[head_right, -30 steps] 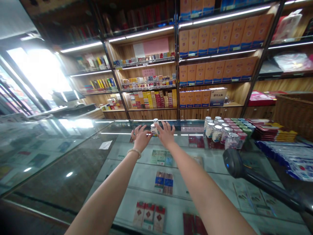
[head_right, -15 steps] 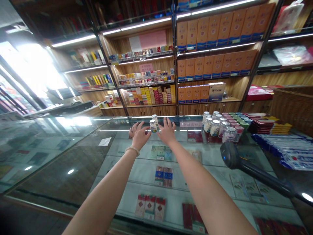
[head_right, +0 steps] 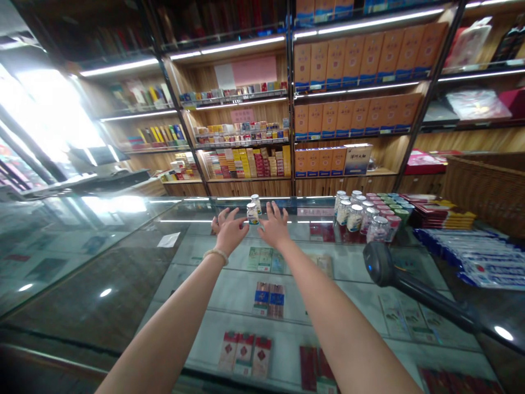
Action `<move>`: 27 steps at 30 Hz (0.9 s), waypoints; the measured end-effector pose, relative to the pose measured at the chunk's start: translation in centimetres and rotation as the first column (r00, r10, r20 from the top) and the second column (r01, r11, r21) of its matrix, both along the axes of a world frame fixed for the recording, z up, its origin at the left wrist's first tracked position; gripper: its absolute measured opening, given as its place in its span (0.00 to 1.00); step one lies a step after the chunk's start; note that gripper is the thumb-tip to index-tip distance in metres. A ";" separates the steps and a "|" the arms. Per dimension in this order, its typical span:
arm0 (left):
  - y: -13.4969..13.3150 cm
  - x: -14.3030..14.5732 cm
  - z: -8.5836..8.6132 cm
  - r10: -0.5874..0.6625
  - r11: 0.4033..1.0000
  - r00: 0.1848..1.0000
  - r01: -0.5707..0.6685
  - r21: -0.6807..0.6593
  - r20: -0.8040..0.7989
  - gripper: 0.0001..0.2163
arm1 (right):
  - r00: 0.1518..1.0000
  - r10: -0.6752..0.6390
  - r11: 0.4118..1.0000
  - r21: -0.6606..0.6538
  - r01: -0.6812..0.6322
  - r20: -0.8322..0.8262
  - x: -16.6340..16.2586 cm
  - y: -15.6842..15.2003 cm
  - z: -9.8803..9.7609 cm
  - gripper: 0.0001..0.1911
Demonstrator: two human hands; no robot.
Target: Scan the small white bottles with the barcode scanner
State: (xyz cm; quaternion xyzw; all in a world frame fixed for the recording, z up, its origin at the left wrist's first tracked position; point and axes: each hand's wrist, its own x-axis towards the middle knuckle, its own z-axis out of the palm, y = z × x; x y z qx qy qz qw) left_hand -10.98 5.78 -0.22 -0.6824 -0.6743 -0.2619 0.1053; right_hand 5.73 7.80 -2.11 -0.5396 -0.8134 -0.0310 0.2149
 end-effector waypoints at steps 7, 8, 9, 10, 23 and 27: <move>0.6 -0.3 -0.7 -0.003 1.000 1.000 0.003 0.021 0.004 0.14 | 1.000 0.004 1.000 -0.030 -0.004 0.011 -0.3 0.0 0.2 0.23; 0.6 -0.4 -0.7 -0.002 1.000 1.000 0.001 0.020 0.009 0.13 | 1.000 0.002 1.000 -0.028 -0.002 0.005 -0.3 -0.1 0.3 0.23; 0.7 -0.4 -0.7 0.002 1.000 1.000 -0.003 0.018 0.013 0.13 | 1.000 -0.001 1.000 -0.022 0.001 -0.002 -0.3 -0.2 0.4 0.23; 0.7 -0.4 -0.7 0.006 1.000 1.000 -0.006 0.013 0.016 0.13 | 1.000 -0.004 1.000 -0.013 0.004 -0.008 -0.2 -0.2 0.4 0.23; 0.8 -0.5 -1.0 -0.005 1.000 1.000 0.005 -0.015 -0.013 0.14 | 1.000 0.003 1.000 -0.019 -0.002 0.027 -0.1 -0.1 0.1 0.23; 0.8 -0.4 -1.0 0.009 1.000 1.000 -0.009 -0.021 -0.030 0.14 | 1.000 0.006 1.000 -0.028 -0.005 0.019 -0.3 0.2 0.0 0.24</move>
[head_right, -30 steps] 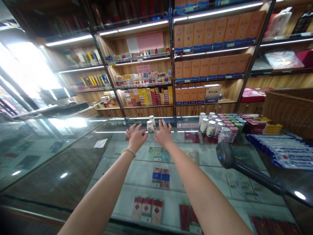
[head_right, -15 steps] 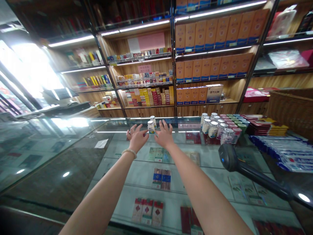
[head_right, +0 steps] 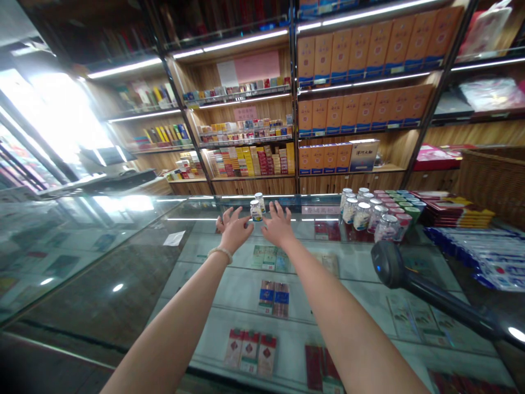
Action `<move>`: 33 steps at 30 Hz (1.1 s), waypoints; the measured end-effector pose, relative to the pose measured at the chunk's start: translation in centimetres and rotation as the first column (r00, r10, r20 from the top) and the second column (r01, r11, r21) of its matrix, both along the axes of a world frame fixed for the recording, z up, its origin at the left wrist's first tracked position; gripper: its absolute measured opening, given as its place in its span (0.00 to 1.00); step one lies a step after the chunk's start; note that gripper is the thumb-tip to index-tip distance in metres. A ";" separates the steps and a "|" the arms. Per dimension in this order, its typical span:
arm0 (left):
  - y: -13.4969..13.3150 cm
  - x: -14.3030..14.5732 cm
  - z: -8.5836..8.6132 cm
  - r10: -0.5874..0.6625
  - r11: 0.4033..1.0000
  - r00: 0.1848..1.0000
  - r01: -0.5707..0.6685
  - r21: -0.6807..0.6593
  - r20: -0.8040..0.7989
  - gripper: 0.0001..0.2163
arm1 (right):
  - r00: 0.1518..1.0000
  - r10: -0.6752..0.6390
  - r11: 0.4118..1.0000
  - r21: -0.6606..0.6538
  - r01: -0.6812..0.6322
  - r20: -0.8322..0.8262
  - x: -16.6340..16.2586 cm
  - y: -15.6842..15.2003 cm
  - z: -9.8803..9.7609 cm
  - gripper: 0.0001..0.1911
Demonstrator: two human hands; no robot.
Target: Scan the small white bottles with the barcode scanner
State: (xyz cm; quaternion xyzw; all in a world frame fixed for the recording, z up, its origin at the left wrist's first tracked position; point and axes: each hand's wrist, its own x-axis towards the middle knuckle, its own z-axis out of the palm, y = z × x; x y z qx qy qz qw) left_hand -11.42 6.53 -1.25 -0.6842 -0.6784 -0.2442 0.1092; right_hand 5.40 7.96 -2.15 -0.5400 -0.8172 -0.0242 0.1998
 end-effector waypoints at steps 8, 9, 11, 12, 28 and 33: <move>0.1 0.1 0.0 0.013 0.999 0.999 -0.015 -0.039 -0.047 0.17 | 1.000 -0.002 0.999 -0.043 0.001 -0.017 -0.2 0.6 -0.3 0.26; 0.1 0.1 -0.1 0.018 0.999 0.999 -0.020 -0.043 -0.046 0.17 | 1.000 -0.004 0.999 -0.052 0.003 -0.019 -0.2 0.6 -0.3 0.26; 0.3 0.1 -0.1 0.026 0.998 0.999 -0.028 -0.054 -0.038 0.18 | 1.000 -0.007 0.997 -0.072 0.005 -0.030 -0.3 0.6 -0.2 0.26; 0.4 0.1 -0.1 0.029 0.998 0.999 -0.030 -0.062 -0.029 0.18 | 0.999 -0.008 0.997 -0.082 0.005 -0.037 -0.3 0.6 -0.2 0.26; 0.2 0.4 0.4 0.059 0.976 0.996 -0.072 -0.204 -0.067 0.24 | 0.998 -0.033 0.976 -0.215 0.022 -0.045 -0.5 0.3 0.6 0.31; 0.3 0.3 0.2 0.056 0.979 0.997 -0.066 -0.195 -0.059 0.24 | 0.998 -0.039 0.976 -0.215 0.027 -0.049 -0.5 0.3 0.6 0.31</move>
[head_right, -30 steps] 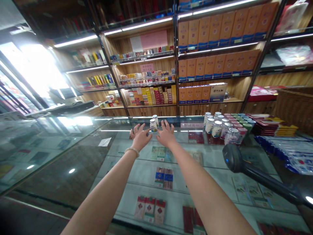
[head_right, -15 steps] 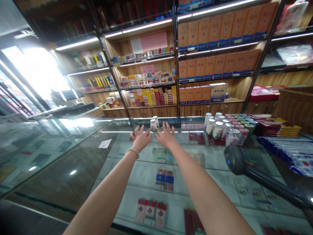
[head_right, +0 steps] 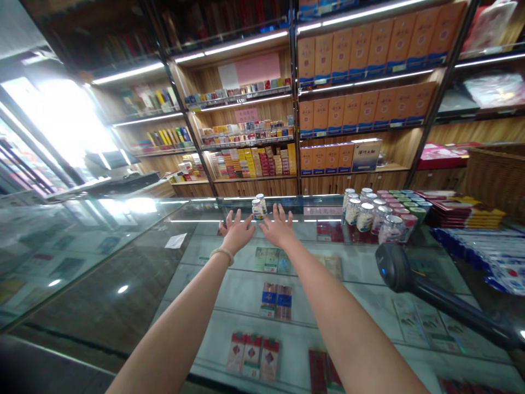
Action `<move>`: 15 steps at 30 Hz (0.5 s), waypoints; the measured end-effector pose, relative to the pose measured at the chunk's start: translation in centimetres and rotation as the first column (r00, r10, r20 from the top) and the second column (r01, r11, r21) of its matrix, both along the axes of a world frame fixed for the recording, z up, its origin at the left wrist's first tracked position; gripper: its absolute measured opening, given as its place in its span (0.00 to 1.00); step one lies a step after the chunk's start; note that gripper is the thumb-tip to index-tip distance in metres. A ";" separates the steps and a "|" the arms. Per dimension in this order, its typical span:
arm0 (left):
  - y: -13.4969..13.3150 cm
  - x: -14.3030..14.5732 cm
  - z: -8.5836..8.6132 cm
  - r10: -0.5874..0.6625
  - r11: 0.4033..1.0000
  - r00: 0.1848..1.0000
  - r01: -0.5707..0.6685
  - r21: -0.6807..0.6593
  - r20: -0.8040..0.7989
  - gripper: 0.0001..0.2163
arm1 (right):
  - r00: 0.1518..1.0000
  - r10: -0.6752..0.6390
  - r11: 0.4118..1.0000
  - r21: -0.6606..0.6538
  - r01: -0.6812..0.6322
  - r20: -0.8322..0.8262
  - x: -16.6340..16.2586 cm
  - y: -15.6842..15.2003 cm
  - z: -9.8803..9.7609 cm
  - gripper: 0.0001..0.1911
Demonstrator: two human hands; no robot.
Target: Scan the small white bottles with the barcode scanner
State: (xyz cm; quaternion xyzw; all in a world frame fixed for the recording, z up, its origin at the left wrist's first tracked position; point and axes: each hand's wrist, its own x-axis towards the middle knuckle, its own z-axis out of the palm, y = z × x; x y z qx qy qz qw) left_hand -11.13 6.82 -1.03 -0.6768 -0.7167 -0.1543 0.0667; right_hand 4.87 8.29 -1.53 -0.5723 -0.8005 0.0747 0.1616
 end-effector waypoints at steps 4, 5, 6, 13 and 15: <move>0.1 -0.1 -0.2 -0.005 0.999 1.000 0.005 0.032 0.009 0.23 | 1.000 -0.004 1.000 0.006 0.004 -0.001 0.0 0.0 0.0 0.30; 0.1 -0.2 -0.2 -0.002 0.999 1.000 0.002 0.042 0.014 0.23 | 1.000 -0.009 1.000 0.012 0.009 -0.004 0.0 -0.1 0.0 0.30; 0.1 -0.2 -0.3 0.004 0.999 1.000 -0.005 0.051 0.020 0.22 | 1.000 -0.018 1.000 0.021 0.018 -0.009 0.0 -0.1 0.0 0.30; -0.1 -0.1 0.0 0.081 0.986 0.996 -0.086 0.141 0.038 0.32 | 0.994 -0.103 0.985 0.135 0.108 -0.047 -0.1 0.1 -0.8 0.31; -0.2 0.0 0.0 0.074 0.986 0.997 -0.078 0.147 0.033 0.34 | 0.992 -0.116 0.978 0.168 0.122 -0.042 -0.3 0.2 -1.0 0.32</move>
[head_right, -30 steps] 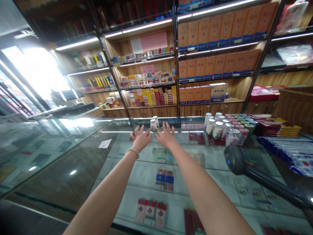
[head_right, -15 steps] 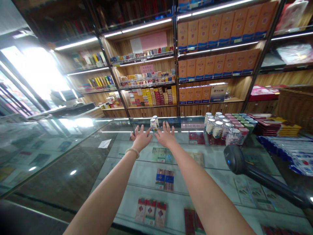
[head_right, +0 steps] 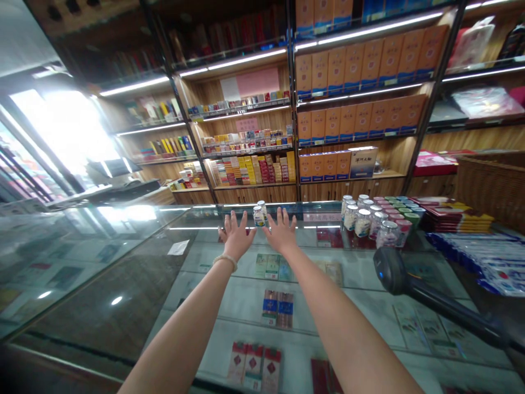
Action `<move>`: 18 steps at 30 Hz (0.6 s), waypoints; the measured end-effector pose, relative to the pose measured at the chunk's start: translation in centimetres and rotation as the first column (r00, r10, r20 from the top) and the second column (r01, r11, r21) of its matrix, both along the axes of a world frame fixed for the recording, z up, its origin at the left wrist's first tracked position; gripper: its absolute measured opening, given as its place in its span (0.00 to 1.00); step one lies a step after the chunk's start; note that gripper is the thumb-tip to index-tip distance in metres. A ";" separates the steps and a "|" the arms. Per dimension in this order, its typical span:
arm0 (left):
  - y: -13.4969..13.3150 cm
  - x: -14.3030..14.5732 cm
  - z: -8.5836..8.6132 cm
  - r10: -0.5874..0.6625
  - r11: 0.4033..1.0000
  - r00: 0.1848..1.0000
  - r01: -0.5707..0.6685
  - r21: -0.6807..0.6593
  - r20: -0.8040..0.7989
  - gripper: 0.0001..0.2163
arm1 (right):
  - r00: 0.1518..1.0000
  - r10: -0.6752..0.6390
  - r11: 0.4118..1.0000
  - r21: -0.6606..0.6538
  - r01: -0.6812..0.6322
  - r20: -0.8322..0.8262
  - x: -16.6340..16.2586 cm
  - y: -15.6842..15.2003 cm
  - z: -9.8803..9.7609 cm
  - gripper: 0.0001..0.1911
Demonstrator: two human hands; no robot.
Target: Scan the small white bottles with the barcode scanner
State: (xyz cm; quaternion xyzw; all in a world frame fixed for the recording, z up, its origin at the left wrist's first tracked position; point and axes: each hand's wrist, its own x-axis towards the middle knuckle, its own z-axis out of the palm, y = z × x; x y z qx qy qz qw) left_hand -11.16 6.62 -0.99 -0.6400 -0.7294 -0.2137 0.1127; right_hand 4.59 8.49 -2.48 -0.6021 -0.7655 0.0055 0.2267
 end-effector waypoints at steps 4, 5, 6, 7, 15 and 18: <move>0.0 -0.1 -0.1 0.007 1.000 1.000 -0.007 0.030 -0.002 0.33 | 0.999 -0.029 0.999 0.027 0.028 0.018 -0.2 0.1 -0.1 0.33; 0.0 -0.1 -0.1 0.010 0.999 1.000 -0.010 0.040 -0.003 0.33 | 0.999 -0.032 0.999 0.032 0.031 0.016 -0.2 0.0 -0.1 0.33; 0.0 -0.1 -0.2 0.011 0.999 1.000 -0.011 0.047 -0.003 0.32 | 0.999 -0.033 0.999 0.039 0.033 0.010 -0.3 0.0 -0.1 0.33; 0.1 -0.1 -0.2 0.012 0.999 1.000 -0.012 0.052 -0.002 0.32 | 0.999 -0.035 0.998 0.050 0.035 0.002 -0.3 0.0 -0.1 0.33; -0.1 0.1 0.5 -0.010 0.988 0.999 0.018 0.156 -0.049 0.30 | 0.999 0.047 0.938 0.344 -0.036 -0.021 0.0 -1.5 0.7 0.29; -0.4 0.3 0.9 -0.036 0.971 0.993 0.061 0.230 -0.109 0.28 | 0.996 0.083 0.913 0.398 -0.089 0.031 1.4 -3.1 2.2 0.29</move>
